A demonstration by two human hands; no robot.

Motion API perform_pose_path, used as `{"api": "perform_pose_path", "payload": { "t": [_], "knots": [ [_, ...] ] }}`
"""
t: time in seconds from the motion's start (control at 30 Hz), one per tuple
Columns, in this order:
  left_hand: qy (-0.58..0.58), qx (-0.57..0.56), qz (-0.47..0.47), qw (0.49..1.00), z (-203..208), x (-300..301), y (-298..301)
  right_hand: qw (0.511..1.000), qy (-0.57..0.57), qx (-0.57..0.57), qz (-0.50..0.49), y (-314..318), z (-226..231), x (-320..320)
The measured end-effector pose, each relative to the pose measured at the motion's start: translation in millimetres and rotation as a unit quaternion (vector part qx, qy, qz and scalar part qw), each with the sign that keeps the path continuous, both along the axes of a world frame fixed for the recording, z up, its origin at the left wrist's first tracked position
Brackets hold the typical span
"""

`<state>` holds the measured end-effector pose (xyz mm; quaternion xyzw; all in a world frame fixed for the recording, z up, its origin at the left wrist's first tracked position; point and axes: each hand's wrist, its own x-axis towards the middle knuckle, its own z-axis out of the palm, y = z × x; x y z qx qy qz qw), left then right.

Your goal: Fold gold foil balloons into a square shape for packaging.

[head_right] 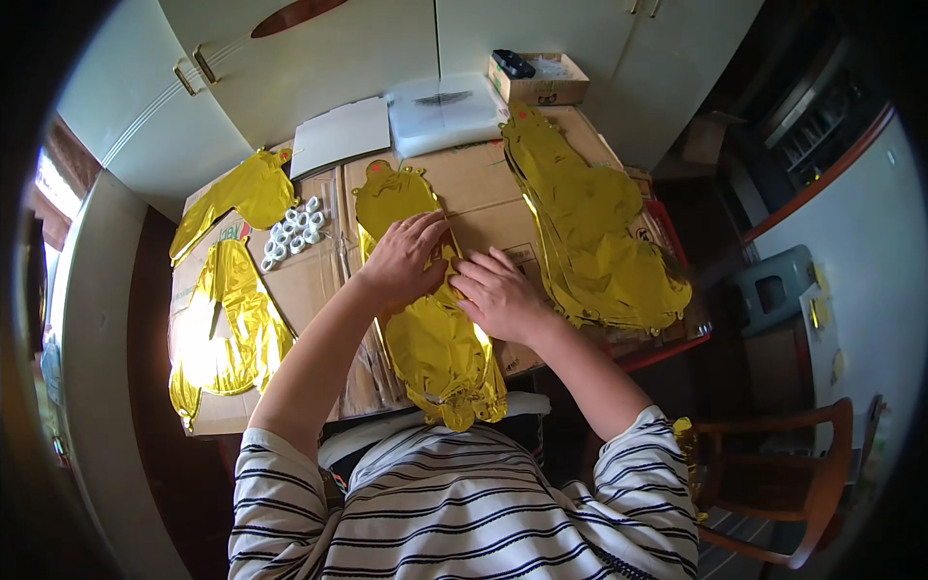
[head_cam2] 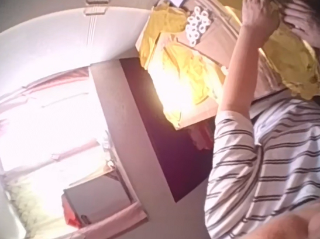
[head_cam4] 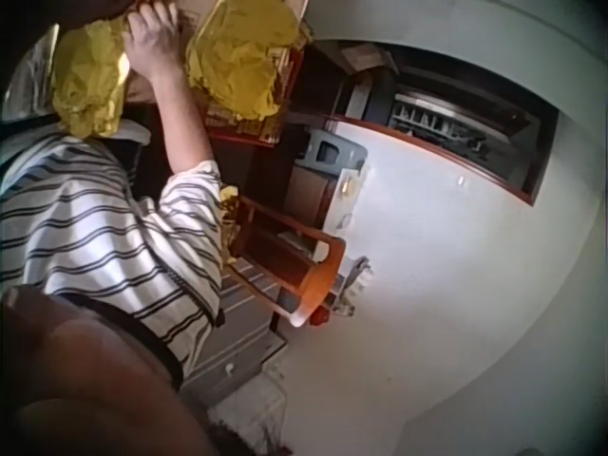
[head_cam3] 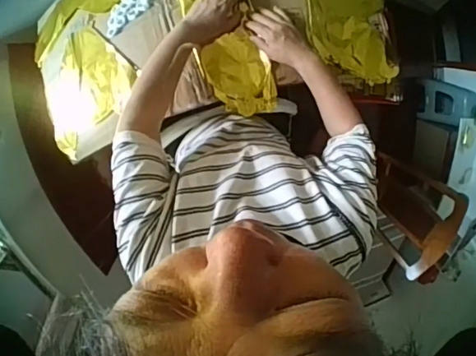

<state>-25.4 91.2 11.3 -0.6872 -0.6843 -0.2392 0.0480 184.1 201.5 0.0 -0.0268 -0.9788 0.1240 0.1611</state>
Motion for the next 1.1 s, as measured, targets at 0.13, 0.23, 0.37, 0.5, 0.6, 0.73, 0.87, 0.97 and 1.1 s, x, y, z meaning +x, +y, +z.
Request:
{"api": "perform_pose_path", "payload": {
  "t": [0.13, 0.23, 0.37, 0.5, 0.6, 0.73, 0.87, 0.97, 1.1],
  "knots": [
    [0.032, -0.018, -0.009, 0.999, -3, -7, 8, 1.000, -0.002, -0.004, 0.001, 0, -2, -1],
    [0.031, 0.002, 0.012, 0.999, -9, -6, 12, 1.000, -0.004, -0.006, 0.001, -2, 2, 0],
    [0.031, 0.015, 0.008, 0.999, -13, -7, 15, 1.000, -0.006, -0.011, 0.003, -1, 4, 0],
    [0.023, 0.022, 0.007, 0.999, -13, -7, 15, 1.000, 0.000, -0.011, 0.005, -1, 4, 2],
    [0.020, 0.026, 0.014, 0.999, -13, -4, 12, 1.000, 0.014, -0.003, 0.003, -1, 1, 2],
    [0.003, 0.034, 0.011, 0.999, -15, -5, 11, 1.000, 0.011, -0.015, 0.013, 2, 6, 5],
    [-0.005, 0.034, 0.016, 0.999, -16, -5, 12, 0.994, 0.017, -0.103, 0.016, 14, 5, -4],
    [-0.008, 0.027, 0.021, 0.999, -19, -5, 13, 0.997, -0.005, -0.074, 0.003, 23, 8, -10],
    [-0.002, 0.011, 0.027, 1.000, -21, -7, 12, 0.999, -0.024, -0.039, 0.019, 22, 9, 0]
  ]
}}
